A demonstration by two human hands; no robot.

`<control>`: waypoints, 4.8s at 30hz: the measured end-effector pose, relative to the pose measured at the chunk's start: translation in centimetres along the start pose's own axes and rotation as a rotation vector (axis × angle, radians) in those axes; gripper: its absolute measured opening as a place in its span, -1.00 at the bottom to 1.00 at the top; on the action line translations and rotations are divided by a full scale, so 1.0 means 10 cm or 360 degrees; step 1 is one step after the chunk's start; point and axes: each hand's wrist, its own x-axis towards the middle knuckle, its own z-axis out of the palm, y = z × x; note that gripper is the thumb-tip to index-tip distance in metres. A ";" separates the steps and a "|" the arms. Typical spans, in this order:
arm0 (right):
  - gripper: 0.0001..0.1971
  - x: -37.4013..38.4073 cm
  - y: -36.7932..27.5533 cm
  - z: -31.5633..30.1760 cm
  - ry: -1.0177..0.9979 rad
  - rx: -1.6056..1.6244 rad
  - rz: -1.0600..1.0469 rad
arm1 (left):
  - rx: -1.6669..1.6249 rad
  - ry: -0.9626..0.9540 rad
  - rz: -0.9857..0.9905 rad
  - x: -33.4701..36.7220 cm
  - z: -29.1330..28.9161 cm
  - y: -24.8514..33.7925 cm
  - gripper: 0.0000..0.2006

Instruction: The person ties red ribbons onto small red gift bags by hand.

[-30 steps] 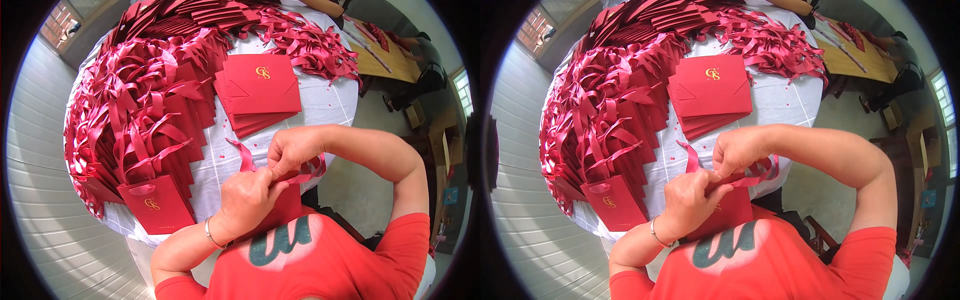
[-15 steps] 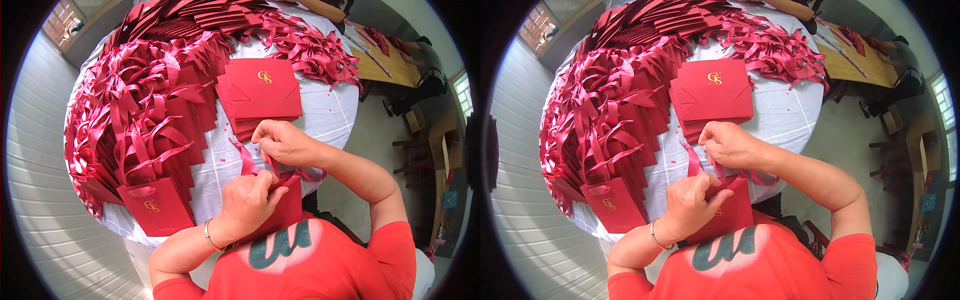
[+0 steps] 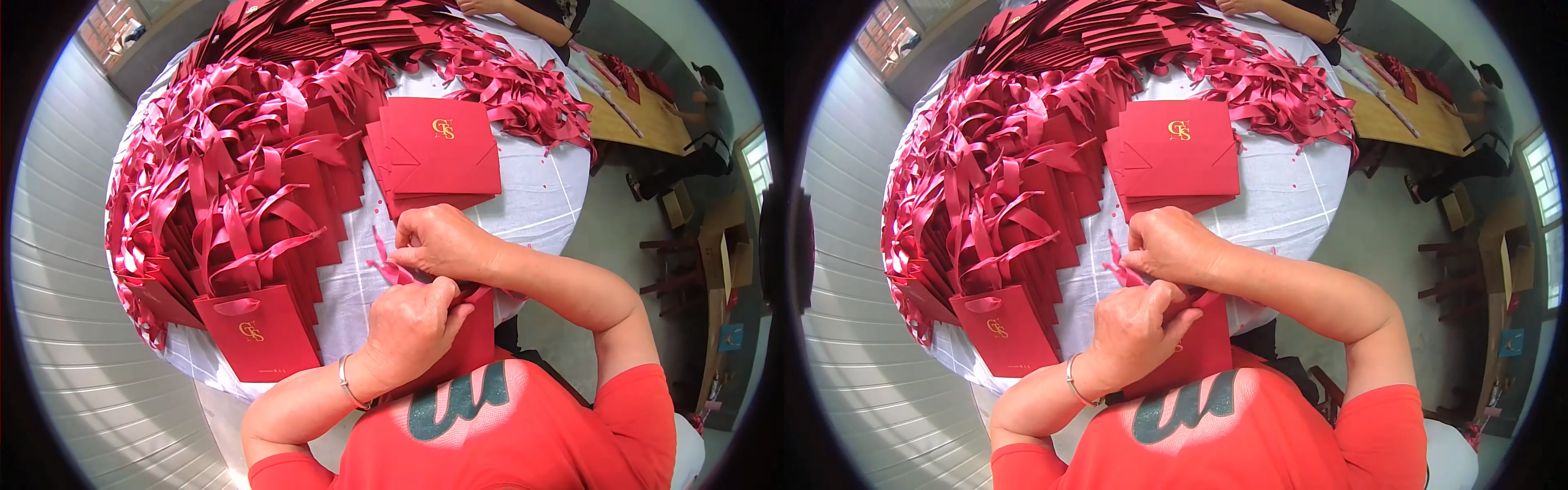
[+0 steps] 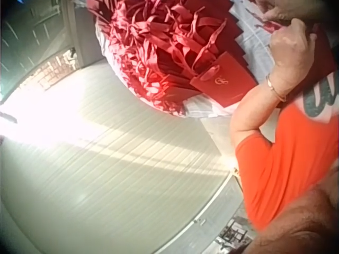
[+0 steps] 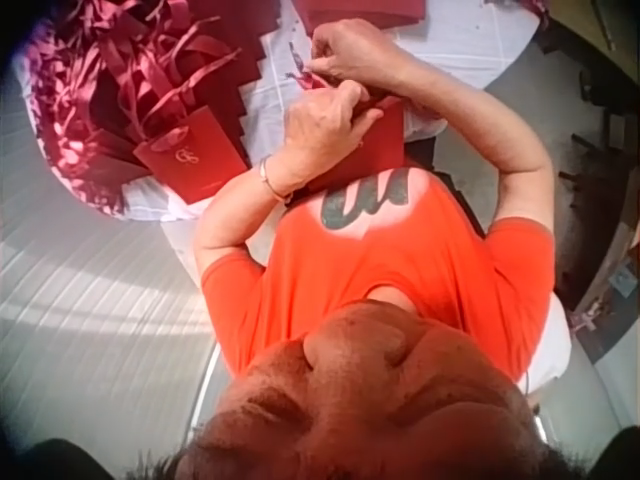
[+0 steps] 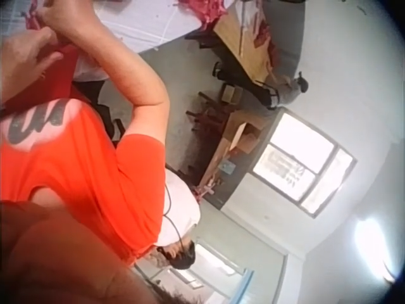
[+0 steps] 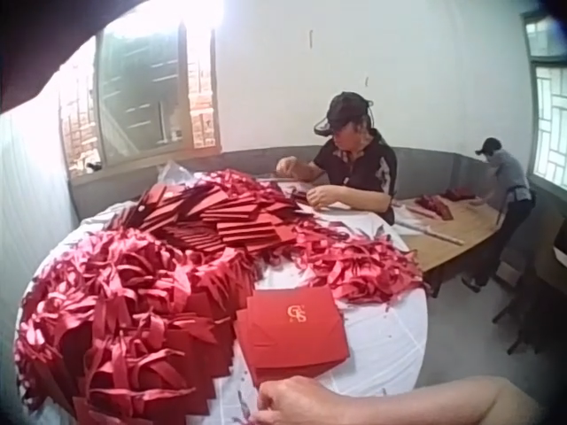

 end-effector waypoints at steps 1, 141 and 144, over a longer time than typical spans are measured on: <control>-0.75 0.01 -0.01 0.01 -0.0029 -0.0009 -0.0011 | -0.0012 0.0008 0.0020 0.00 0.00 -0.01 -0.70; -0.83 -1.59 -0.34 -0.75 -0.0039 0.0833 -0.0156 | -0.0418 -0.0419 -0.0575 0.09 -0.06 -0.06 -0.84; -0.80 -1.55 -0.34 -0.77 -0.0152 0.1026 -0.0477 | -0.0367 -0.0407 -0.0589 0.08 -0.06 -0.04 -0.84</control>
